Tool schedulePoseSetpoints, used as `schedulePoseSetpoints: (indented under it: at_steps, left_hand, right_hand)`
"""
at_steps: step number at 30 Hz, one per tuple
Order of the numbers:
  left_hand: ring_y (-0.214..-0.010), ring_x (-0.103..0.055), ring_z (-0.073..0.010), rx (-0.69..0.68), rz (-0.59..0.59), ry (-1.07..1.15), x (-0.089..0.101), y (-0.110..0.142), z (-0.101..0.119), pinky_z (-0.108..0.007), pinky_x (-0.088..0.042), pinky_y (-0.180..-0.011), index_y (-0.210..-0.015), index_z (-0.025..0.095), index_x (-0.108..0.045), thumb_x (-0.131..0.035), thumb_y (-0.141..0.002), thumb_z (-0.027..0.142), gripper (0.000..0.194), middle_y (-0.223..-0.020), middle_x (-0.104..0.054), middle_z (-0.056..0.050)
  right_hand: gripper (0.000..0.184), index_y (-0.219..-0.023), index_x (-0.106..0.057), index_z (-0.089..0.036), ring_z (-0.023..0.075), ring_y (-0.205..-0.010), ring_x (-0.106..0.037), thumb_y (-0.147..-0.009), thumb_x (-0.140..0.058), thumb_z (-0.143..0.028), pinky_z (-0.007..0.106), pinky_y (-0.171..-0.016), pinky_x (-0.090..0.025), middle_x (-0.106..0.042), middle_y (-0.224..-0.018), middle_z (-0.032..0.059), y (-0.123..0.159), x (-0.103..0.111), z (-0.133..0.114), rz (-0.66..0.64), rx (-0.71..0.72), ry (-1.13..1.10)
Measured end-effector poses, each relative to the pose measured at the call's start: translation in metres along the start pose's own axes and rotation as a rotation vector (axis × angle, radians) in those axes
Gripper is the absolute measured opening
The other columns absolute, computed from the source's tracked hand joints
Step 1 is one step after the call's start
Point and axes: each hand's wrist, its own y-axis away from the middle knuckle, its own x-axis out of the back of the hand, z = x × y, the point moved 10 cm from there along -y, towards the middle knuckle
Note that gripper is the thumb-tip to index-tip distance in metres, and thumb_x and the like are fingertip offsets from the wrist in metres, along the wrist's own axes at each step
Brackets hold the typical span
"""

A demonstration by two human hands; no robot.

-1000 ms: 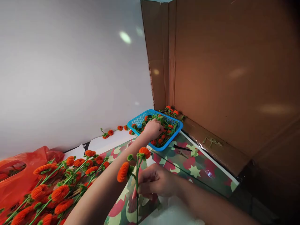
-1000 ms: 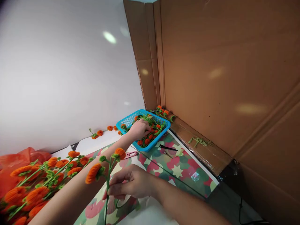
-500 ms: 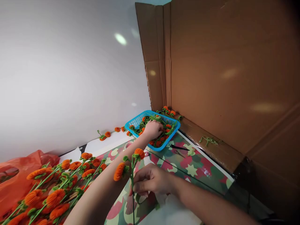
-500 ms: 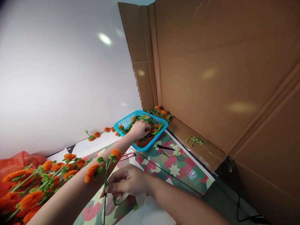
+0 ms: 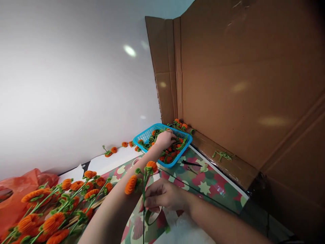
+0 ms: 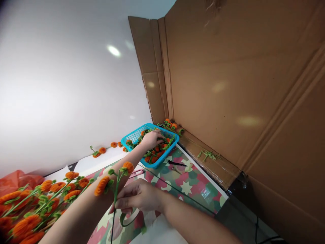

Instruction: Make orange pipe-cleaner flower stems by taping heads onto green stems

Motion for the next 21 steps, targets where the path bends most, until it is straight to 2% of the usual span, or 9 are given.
schedulePoseSetpoints:
  at_steps: [5,11,17,21]
  left_hand:
    - [-0.066,-0.057,-0.0186,0.095,0.127,0.250,0.025,0.007,-0.026,-0.028,-0.041,-0.063,-0.070,0.022,-0.074,-0.068,-0.068,0.035,0.014,-0.069,-0.067,-0.004]
    - [-0.053,-0.050,-0.0139,0.249,0.333,0.603,0.059,0.031,-0.047,-0.027,-0.036,-0.052,-0.060,0.017,-0.070,-0.076,-0.055,0.039,0.023,-0.054,-0.060,-0.001]
    - [-0.050,-0.047,-0.0078,0.342,0.455,0.985,0.094,0.077,-0.061,-0.023,-0.037,-0.051,-0.079,0.016,-0.071,-0.074,-0.056,0.045,0.037,-0.060,-0.060,0.000]
    - [-0.056,-0.053,-0.0080,0.373,0.433,1.172,0.099,0.122,-0.066,-0.023,-0.042,-0.056,-0.083,0.015,-0.070,-0.078,-0.052,0.042,0.042,-0.068,-0.063,-0.002]
  right_hand:
    - [0.033,-0.070,-0.068,-0.012,0.0050,-0.045,-0.040,-0.070,-0.070,-0.045,0.020,-0.044,-0.030,-0.047,-0.048,-0.0050,0.000,0.004,-0.007,0.018,0.049,0.060]
    - [0.030,-0.064,-0.065,-0.013,0.0051,-0.041,-0.035,-0.073,-0.069,-0.041,0.021,-0.043,-0.025,-0.044,-0.045,-0.0054,0.001,0.023,-0.011,0.124,0.115,0.112]
    - [0.026,-0.071,-0.066,-0.013,0.0052,-0.043,-0.032,-0.073,-0.070,-0.039,0.022,-0.045,-0.021,-0.041,-0.046,-0.0058,0.006,0.051,-0.022,0.270,0.205,0.062]
    - [0.025,-0.069,-0.064,-0.014,0.0050,-0.043,-0.030,-0.073,-0.070,-0.038,0.022,-0.045,-0.019,-0.039,-0.046,-0.0061,0.008,0.057,-0.038,0.338,0.212,0.080]
